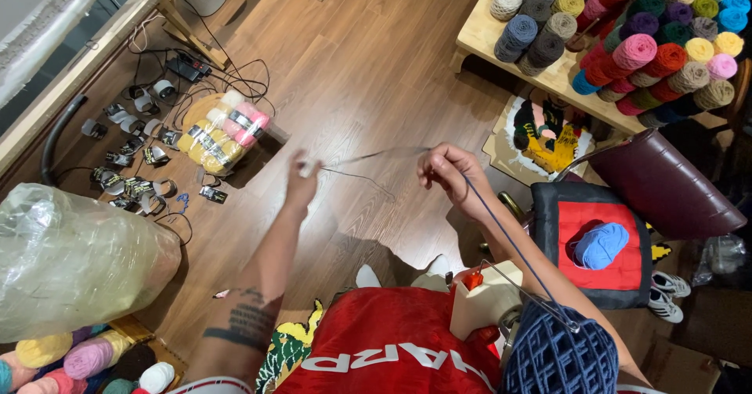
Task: Winding blue yarn into a cake using a manual yarn winder.
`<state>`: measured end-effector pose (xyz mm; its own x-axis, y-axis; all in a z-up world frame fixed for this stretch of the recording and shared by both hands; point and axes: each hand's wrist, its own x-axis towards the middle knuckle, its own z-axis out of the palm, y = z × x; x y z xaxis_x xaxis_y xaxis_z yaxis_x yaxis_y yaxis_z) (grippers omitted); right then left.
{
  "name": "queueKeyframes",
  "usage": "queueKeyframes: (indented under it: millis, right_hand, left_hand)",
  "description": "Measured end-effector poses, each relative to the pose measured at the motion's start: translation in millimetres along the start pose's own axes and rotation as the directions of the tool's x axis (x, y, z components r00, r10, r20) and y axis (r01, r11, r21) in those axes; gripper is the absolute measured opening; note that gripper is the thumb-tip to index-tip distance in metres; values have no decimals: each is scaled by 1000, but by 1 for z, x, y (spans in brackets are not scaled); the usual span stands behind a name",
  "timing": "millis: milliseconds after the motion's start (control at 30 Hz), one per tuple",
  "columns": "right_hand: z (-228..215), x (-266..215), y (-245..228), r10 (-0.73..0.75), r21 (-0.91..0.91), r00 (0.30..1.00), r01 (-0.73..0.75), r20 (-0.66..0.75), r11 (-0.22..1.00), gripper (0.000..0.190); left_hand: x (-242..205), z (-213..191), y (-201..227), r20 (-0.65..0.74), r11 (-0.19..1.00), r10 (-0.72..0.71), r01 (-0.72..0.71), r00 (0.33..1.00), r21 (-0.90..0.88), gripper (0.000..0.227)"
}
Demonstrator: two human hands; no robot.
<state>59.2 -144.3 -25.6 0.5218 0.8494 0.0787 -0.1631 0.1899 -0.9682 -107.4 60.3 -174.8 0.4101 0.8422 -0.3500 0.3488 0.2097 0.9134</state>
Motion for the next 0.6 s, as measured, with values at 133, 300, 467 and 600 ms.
queueKeyframes:
  millis: [133,300,467,600]
  right_hand:
    - [-1,5,2,38,39,989,-33,-143,999,22]
    - [2,8,-12,153,103,961,-132,-232,986,17]
    - [-4,12,-2,178,185,940,-127,-292,974,20]
    - [-14,14,0,250,248,915,-174,-318,953,18]
  left_hand:
    - [-98,29,67,575,989,-3,89,818,-121,35]
    - [-194,38,135,903,869,395,-388,166,-309,72]
    - [-213,52,141,878,818,445,-479,176,-319,87]
    - [-220,65,139,880,924,329,-309,344,-225,73]
